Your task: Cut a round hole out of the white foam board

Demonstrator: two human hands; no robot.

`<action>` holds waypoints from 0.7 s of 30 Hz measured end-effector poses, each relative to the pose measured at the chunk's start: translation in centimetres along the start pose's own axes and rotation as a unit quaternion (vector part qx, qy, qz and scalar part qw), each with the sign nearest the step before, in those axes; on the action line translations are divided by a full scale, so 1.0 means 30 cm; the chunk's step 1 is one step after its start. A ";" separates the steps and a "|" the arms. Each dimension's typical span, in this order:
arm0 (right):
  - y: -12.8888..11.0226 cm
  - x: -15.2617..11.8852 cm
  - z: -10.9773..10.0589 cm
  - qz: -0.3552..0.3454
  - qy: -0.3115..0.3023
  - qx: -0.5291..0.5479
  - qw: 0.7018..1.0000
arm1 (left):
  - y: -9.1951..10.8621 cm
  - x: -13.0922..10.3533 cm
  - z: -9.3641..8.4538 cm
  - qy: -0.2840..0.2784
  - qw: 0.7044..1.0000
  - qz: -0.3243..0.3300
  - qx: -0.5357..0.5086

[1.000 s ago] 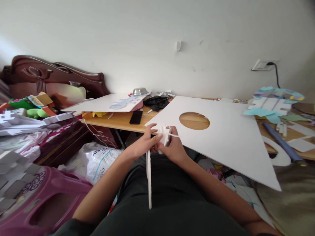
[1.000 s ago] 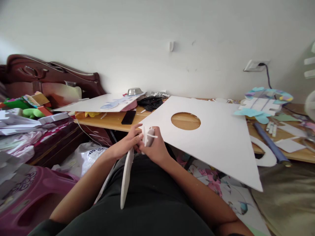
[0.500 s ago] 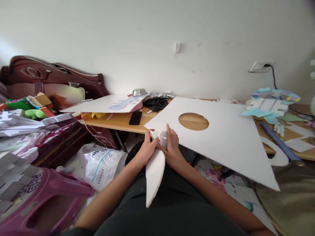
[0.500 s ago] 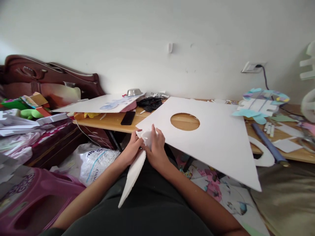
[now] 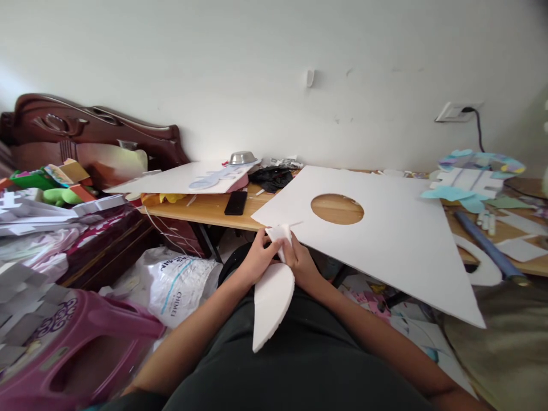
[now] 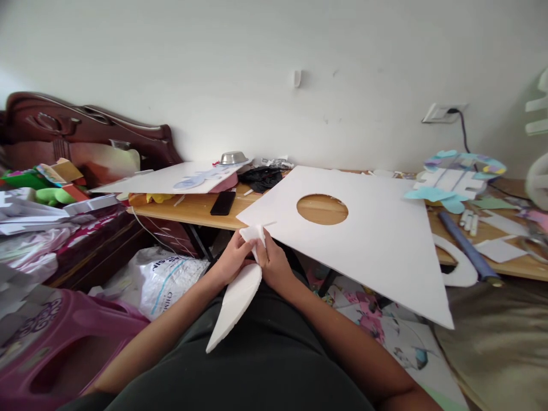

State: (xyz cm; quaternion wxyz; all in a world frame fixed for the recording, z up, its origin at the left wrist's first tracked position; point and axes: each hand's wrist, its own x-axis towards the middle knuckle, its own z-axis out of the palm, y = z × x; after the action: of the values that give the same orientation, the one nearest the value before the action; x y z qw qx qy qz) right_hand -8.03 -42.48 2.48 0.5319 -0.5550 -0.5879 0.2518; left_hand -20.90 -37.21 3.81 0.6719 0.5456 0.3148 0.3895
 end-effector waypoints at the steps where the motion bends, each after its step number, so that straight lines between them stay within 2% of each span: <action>1: -0.002 -0.002 -0.001 0.005 0.003 -0.010 1.000 | -0.001 0.002 0.001 0.006 1.000 0.001 -0.004; 8: 0.007 -0.003 0.002 0.014 0.025 -0.074 0.997 | 0.008 -0.005 0.012 0.003 0.997 -0.025 -0.068; 11: 0.059 0.022 -0.016 0.059 0.110 0.051 0.991 | 0.013 -0.018 0.000 -0.011 0.994 -0.022 -0.106; 13: 0.102 0.038 -0.032 0.121 0.170 0.141 0.968 | 0.013 -0.026 -0.012 -0.012 0.991 -0.012 -0.130; 15: 0.135 0.044 -0.043 0.159 0.185 0.170 0.955 | 0.013 -0.031 -0.021 -0.008 0.988 -0.005 -0.157; 18: 0.139 0.029 -0.041 0.112 0.167 0.153 0.967 | 0.013 -0.032 -0.027 -0.017 0.980 -0.013 -0.199; 21: 0.096 0.000 -0.037 0.000 0.216 0.060 0.975 | 0.010 -0.024 -0.027 -0.016 0.976 -0.016 -0.216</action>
State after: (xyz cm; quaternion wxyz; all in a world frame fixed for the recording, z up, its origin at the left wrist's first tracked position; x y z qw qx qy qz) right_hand -5.92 -42.07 0.26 0.6789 -0.5630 -0.4429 0.1609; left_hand -22.00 -37.40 3.95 0.7849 0.3886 0.2217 0.4287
